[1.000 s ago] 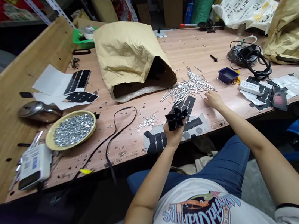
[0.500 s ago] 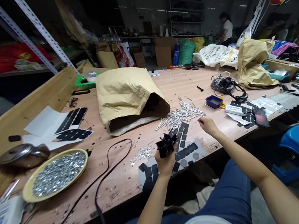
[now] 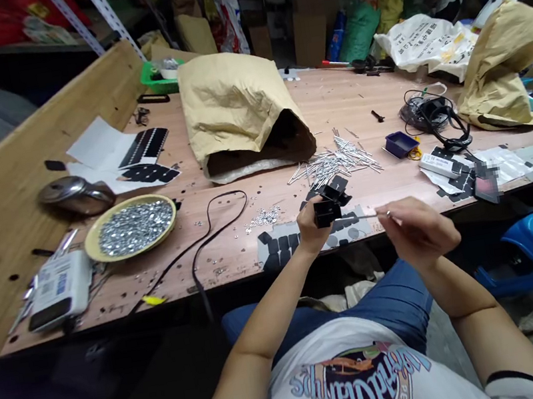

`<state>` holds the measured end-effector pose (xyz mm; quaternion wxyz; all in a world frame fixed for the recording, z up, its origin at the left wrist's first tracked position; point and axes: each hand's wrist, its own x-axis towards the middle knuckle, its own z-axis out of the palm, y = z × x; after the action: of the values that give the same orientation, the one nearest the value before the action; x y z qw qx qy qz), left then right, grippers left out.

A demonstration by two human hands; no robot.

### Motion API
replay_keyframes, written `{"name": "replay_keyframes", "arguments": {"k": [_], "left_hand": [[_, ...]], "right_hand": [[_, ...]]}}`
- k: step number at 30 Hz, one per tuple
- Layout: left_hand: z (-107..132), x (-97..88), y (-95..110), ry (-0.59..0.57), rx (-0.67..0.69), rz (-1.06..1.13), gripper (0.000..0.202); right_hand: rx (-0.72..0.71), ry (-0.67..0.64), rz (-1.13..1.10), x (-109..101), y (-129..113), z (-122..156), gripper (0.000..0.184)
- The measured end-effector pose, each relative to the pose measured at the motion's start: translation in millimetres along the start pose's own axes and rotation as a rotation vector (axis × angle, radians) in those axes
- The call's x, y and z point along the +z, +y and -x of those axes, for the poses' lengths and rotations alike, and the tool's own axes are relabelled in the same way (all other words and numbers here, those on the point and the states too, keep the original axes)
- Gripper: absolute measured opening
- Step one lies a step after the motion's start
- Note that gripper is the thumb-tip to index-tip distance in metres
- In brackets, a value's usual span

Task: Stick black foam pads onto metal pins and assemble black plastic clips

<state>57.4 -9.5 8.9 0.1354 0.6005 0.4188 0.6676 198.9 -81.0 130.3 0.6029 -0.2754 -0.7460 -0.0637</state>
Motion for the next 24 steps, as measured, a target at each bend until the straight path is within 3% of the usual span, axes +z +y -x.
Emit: {"name": "replay_keyframes", "arguments": {"k": [3,9,14,20,24], "left_hand": [[2.7,2.1,3.5,-0.023,0.045,0.015,0.014],[7.9,5.0,11.6,-0.041,0.074,0.114,0.013],[7.9,4.4,19.9,-0.066,0.042,0.104,0.016],[9.6,5.6,19.8,-0.075,0.210,0.067,0.019],[14.7,7.5,14.8,-0.035,0.235,0.105,0.017]], "right_hand": [[-0.139,-0.159,0.013,-0.1,-13.8,3.7,0.032],[-0.270,-0.308,0.150,9.9,-6.2,19.9,0.024],[-0.249,-0.318,0.215,20.8,0.0,28.3,0.015],[-0.216,-0.237,0.274,23.5,1.1,37.2,0.013],[-0.199,-0.277,0.372,26.0,3.0,48.8,0.013]]}}
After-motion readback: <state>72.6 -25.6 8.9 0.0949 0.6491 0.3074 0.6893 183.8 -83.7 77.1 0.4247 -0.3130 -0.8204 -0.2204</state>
